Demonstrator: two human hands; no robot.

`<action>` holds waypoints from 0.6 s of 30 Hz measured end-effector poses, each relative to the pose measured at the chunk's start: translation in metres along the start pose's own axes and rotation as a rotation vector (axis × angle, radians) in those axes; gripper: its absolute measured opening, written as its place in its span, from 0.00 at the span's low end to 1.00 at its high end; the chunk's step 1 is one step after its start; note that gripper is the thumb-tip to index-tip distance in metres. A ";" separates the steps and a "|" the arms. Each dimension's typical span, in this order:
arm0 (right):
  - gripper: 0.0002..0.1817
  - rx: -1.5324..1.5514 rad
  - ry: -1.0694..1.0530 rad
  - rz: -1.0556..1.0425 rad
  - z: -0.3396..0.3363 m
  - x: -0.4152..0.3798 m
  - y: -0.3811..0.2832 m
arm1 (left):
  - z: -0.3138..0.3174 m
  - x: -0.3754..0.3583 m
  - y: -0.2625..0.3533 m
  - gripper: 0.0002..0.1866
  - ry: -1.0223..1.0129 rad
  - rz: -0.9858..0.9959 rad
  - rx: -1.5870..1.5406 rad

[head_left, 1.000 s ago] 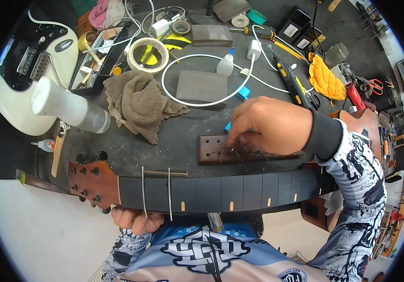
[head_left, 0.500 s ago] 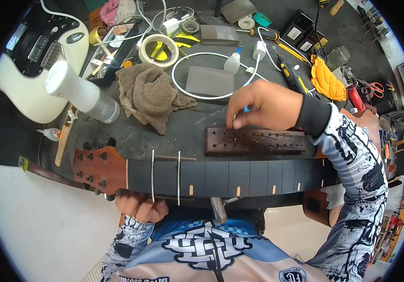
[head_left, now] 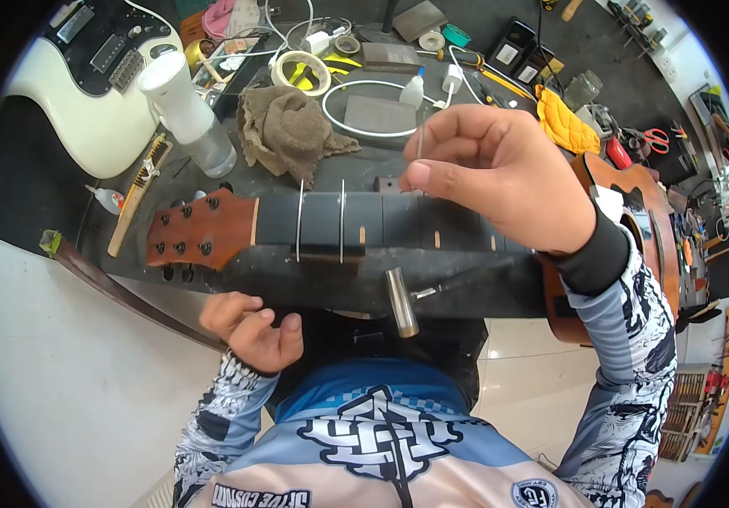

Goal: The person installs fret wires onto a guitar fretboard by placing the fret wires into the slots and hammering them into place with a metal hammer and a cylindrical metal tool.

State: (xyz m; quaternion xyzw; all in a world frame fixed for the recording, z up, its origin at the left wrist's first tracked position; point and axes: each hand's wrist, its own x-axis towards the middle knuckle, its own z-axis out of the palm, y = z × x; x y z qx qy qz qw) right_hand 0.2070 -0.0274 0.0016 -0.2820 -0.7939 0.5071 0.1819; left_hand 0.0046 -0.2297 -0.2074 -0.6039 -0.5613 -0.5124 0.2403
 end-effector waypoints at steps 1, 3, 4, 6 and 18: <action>0.12 -0.002 0.004 0.003 0.002 -0.005 -0.002 | -0.009 0.011 0.008 0.20 0.022 -0.024 -0.057; 0.12 -0.032 0.011 0.070 0.008 -0.016 -0.003 | -0.022 0.054 0.027 0.24 -0.054 -0.015 -0.076; 0.13 0.003 0.010 0.021 0.012 -0.019 -0.002 | -0.032 0.079 0.035 0.28 -0.156 -0.036 -0.132; 0.13 0.003 0.016 0.054 0.027 -0.034 -0.008 | -0.052 0.117 0.048 0.33 -0.253 -0.059 -0.183; 0.11 0.234 0.072 0.176 0.087 -0.101 0.000 | -0.056 0.128 0.091 0.50 -0.653 0.101 -0.258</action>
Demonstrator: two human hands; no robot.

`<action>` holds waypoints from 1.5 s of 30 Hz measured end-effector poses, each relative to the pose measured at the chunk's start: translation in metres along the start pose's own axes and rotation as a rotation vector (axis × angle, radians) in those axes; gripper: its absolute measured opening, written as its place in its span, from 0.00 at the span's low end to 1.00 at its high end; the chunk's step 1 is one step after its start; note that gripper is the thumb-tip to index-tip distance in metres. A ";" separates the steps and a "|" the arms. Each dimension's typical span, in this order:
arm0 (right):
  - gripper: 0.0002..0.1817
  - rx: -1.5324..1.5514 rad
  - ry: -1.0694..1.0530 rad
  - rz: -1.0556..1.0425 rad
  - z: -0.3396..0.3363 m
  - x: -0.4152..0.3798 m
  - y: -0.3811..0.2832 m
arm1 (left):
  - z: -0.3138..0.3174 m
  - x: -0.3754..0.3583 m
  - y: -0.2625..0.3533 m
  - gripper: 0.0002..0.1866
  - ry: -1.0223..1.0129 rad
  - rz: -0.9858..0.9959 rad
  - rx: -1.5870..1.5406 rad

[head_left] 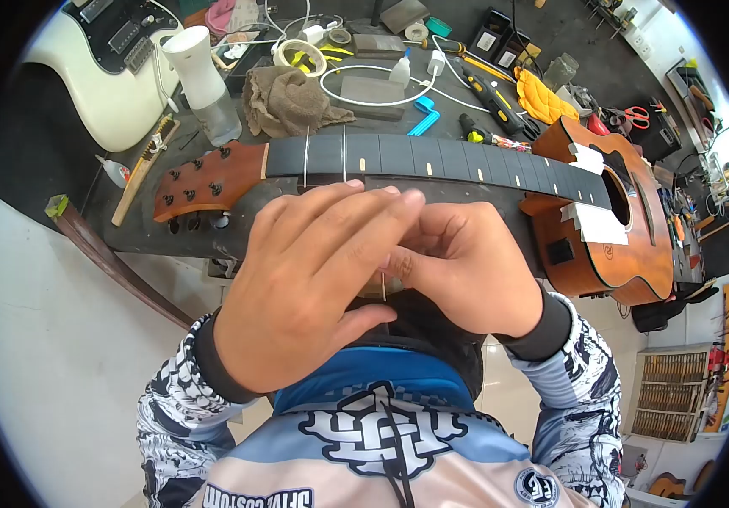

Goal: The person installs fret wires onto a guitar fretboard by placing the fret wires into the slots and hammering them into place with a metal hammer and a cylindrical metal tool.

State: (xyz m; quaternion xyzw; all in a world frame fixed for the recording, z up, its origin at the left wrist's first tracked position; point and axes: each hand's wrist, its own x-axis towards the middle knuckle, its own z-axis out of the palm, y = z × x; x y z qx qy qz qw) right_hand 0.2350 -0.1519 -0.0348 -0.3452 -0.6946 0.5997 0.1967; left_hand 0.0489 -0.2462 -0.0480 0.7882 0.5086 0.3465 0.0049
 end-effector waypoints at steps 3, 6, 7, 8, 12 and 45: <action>0.11 0.078 -0.041 -0.009 -0.002 0.003 0.006 | 0.003 -0.002 -0.003 0.50 -0.005 0.006 -0.021; 0.10 0.081 -0.034 -0.015 0.000 0.002 0.002 | -0.004 -0.004 -0.004 0.50 0.041 -0.049 -0.054; 0.10 0.086 -0.039 -0.015 -0.003 0.003 0.000 | -0.008 -0.006 -0.005 0.50 0.063 -0.090 -0.046; 0.09 -0.091 0.058 -0.158 -0.009 0.004 -0.003 | -0.005 -0.013 -0.014 0.49 0.122 -0.111 -0.076; 0.06 -0.796 0.337 -0.643 -0.052 0.017 -0.009 | 0.036 -0.045 -0.033 0.46 0.140 -0.574 -0.313; 0.28 -1.158 0.156 -0.569 -0.097 0.046 0.026 | 0.114 0.013 -0.065 0.26 0.387 -0.598 -0.456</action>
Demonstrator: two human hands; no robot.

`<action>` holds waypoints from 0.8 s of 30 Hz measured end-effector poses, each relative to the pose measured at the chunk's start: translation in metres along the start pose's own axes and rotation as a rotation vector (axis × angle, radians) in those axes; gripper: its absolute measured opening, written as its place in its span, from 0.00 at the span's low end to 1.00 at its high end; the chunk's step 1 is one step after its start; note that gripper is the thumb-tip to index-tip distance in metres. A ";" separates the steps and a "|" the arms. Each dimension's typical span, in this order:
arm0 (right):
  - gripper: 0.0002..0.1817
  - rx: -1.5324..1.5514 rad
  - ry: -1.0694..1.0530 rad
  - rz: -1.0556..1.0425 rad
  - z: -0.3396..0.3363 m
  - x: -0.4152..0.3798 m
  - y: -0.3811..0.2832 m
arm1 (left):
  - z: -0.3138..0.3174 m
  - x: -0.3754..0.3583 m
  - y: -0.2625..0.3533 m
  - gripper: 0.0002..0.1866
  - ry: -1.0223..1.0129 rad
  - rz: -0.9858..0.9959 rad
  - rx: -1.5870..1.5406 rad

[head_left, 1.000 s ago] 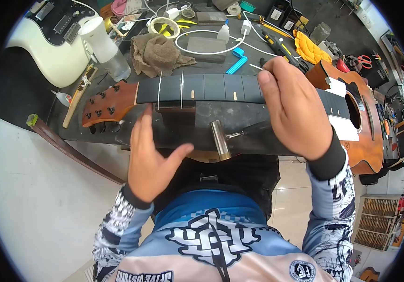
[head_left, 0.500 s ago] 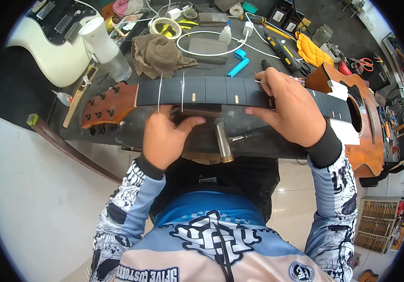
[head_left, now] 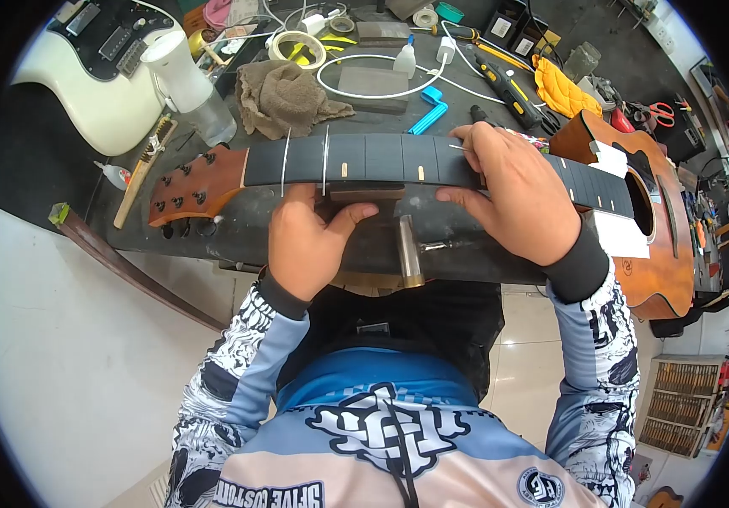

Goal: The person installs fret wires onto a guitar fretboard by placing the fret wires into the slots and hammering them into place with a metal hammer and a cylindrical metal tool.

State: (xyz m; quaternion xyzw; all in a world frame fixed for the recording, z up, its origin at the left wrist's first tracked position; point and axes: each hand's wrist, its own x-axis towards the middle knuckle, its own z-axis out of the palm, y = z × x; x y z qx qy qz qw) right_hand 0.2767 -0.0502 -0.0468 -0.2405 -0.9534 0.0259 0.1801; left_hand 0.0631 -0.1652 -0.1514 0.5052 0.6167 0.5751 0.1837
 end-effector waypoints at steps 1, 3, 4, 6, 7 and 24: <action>0.29 0.011 -0.002 0.001 0.000 0.001 0.000 | -0.001 0.000 0.001 0.26 -0.008 -0.015 0.009; 0.29 0.005 -0.003 0.004 -0.001 0.001 -0.001 | -0.003 0.000 0.000 0.26 -0.010 -0.030 0.022; 0.29 -0.003 -0.004 0.011 -0.002 0.001 -0.002 | -0.004 0.000 -0.001 0.26 -0.014 -0.032 0.036; 0.26 -0.014 0.002 0.007 -0.002 0.002 -0.004 | -0.005 -0.001 -0.004 0.26 -0.015 -0.039 0.051; 0.24 -0.030 0.013 0.013 -0.002 0.002 -0.005 | -0.004 -0.001 -0.006 0.26 -0.002 0.012 0.046; 0.14 0.125 0.258 -0.097 -0.011 0.006 -0.006 | -0.022 -0.014 0.003 0.31 -0.043 0.067 0.135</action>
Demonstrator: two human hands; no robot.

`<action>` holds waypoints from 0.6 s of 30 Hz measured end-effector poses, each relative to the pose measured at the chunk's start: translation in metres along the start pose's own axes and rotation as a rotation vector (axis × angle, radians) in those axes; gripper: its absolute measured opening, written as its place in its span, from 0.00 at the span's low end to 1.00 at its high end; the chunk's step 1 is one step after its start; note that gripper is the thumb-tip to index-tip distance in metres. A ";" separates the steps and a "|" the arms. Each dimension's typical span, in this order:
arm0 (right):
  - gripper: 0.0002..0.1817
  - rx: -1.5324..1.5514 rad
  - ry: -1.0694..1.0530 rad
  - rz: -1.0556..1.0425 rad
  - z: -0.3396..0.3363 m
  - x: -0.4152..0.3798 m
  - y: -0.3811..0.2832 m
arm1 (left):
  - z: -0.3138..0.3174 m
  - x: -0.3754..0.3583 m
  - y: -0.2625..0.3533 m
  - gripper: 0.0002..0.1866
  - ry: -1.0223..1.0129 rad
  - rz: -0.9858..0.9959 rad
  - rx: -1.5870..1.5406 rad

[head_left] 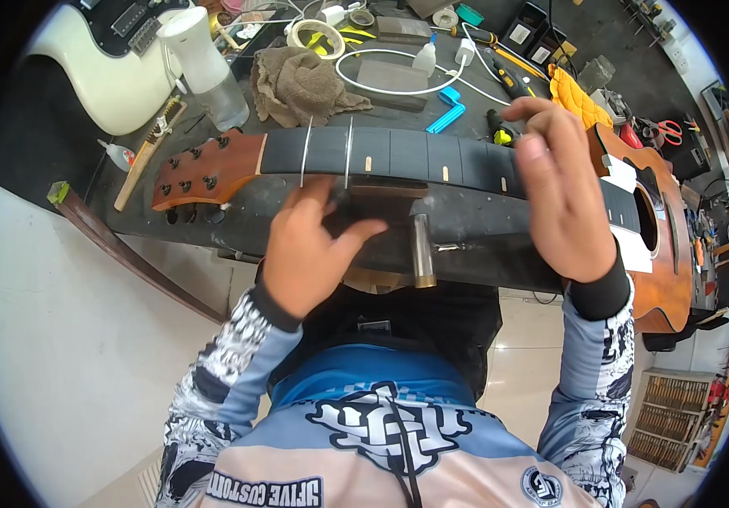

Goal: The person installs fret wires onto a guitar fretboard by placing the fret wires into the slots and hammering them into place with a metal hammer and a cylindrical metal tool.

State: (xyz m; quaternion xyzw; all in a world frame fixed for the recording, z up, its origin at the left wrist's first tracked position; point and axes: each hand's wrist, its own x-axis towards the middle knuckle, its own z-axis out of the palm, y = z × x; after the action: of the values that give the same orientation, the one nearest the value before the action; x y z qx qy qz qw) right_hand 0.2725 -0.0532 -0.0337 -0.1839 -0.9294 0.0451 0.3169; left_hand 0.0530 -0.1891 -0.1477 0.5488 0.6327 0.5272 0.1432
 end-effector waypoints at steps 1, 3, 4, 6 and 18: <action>0.10 0.151 0.058 0.115 -0.005 0.000 -0.009 | -0.010 -0.008 0.008 0.30 0.018 -0.004 0.096; 0.09 0.411 0.102 0.253 -0.015 -0.002 -0.030 | -0.034 -0.025 0.021 0.29 0.048 0.081 0.199; 0.09 0.390 0.013 0.281 -0.019 -0.002 -0.043 | -0.042 -0.032 0.027 0.28 0.062 0.157 0.207; 0.13 0.512 -0.079 0.397 -0.008 -0.007 -0.072 | -0.055 -0.034 0.046 0.38 0.018 0.381 0.246; 0.10 0.677 -0.073 0.668 0.038 -0.023 -0.100 | -0.047 -0.007 0.069 0.55 -0.229 0.567 0.239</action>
State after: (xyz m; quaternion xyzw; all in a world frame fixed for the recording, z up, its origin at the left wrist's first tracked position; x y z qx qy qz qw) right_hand 0.2351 -0.1533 -0.0565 -0.3571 -0.7630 0.4512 0.2946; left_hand 0.0570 -0.2298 -0.0743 0.7717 0.4919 0.4031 -0.0044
